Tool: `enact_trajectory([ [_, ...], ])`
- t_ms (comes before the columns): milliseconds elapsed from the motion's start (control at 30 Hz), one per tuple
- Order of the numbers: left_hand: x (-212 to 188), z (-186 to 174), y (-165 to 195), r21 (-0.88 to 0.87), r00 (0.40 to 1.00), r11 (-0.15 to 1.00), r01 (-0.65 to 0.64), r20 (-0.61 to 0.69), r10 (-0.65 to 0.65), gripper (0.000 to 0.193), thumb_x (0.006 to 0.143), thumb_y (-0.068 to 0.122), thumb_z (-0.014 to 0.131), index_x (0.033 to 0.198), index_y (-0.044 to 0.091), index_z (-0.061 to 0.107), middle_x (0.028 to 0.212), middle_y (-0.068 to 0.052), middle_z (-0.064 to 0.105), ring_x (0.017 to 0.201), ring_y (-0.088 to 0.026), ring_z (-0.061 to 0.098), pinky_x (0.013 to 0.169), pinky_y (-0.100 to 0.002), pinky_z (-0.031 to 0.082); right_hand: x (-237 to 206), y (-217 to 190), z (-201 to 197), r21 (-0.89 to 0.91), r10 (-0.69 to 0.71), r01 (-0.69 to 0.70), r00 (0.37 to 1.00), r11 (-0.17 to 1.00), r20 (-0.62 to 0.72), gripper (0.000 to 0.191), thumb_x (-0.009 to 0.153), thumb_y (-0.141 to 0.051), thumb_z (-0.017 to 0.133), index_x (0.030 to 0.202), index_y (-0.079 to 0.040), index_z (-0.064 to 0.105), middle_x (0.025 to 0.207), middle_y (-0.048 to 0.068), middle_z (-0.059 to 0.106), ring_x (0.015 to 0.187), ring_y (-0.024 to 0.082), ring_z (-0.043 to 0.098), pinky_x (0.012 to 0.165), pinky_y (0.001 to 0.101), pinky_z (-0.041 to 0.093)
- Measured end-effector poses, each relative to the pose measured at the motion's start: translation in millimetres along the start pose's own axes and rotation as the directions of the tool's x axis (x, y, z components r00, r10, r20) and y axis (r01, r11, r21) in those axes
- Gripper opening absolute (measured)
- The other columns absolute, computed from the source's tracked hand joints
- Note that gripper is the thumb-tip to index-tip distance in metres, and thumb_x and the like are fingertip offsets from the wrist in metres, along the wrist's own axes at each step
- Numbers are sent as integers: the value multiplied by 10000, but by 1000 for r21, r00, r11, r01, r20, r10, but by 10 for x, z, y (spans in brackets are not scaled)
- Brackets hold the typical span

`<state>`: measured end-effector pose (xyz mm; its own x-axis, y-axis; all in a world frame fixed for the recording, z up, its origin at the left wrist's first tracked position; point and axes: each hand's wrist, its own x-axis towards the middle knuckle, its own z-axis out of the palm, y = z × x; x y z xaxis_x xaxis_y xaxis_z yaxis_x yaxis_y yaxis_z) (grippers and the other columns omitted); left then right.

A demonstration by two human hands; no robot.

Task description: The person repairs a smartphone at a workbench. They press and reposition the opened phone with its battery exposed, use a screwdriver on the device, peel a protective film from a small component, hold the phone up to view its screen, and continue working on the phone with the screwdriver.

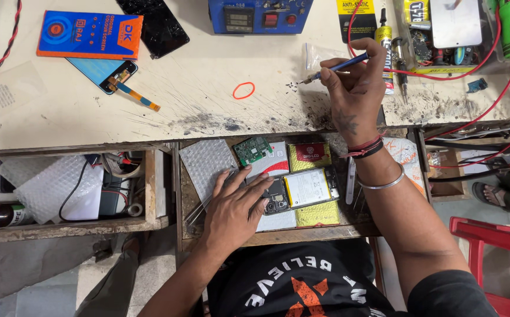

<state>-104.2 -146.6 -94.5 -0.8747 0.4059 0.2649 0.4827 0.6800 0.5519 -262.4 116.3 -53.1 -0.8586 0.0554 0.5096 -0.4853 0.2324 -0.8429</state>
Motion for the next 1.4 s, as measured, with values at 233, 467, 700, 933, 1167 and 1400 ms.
enact_trajectory([
  [233, 3, -16, 0, -9, 1000, 1000, 1, -8, -1, 391, 962, 275, 651, 1334, 158, 675, 1354, -9, 698, 1408, -251, 503, 1212, -528, 238, -4, -23, 27, -23, 15, -16, 999, 1000, -37, 535, 1102, 19, 772, 1429, -87, 363, 1154, 120, 775, 1008, 106, 734, 874, 224, 580],
  [467, 21, -36, -7, -72, 985, 996, -48, -166, 36, 321, 931, 233, 727, 1233, 126, 733, 1228, -55, 758, 1282, -269, 639, 1152, -533, 394, -308, -271, -47, 92, 117, -110, 990, 990, -77, 574, 1053, 15, 751, 1454, -81, 352, 1092, 124, 751, 974, 151, 733, 867, 271, 608],
  [700, 112, -112, 39, -118, 972, 993, -14, -236, -15, 404, 861, 257, 803, 1218, 80, 734, 1141, -117, 770, 1121, -265, 714, 1092, -495, 450, -1024, -405, 89, 196, 198, -230, 965, 953, 170, 649, 941, 0, 757, 1454, -67, 365, 1059, 131, 731, 990, 178, 740, 844, 301, 635],
  [933, 306, -102, 68, -94, 968, 995, -41, -250, 17, 301, 823, 235, 828, 1087, 96, 786, 994, -93, 792, 948, -226, 760, 1028, -483, 490, -1177, -310, 177, 218, 240, -287, 946, 933, 220, 639, 937, -24, 761, 1453, -66, 387, 1038, 121, 733, 941, 154, 724, 794, 284, 609],
  [1167, 279, -38, 40, -113, 946, 992, -46, -323, 7, 142, 842, 188, 820, 947, 94, 805, 925, -70, 800, 905, -209, 772, 1028, -480, 512, -1216, -312, 224, 200, 204, -258, 946, 945, 253, 628, 948, -48, 758, 1461, -57, 396, 1050, 118, 739, 958, 142, 728, 822, 279, 607],
  [1400, 284, -1, -1, -103, 950, 995, -19, -312, -14, 117, 831, 185, 826, 895, 90, 806, 885, -76, 796, 905, -214, 774, 1042, -492, 500, -1185, -359, 247, 156, 230, -272, 942, 949, 244, 619, 933, -50, 769, 1439, -45, 413, 1017, 115, 757, 917, 134, 743, 778, 272, 612],
])
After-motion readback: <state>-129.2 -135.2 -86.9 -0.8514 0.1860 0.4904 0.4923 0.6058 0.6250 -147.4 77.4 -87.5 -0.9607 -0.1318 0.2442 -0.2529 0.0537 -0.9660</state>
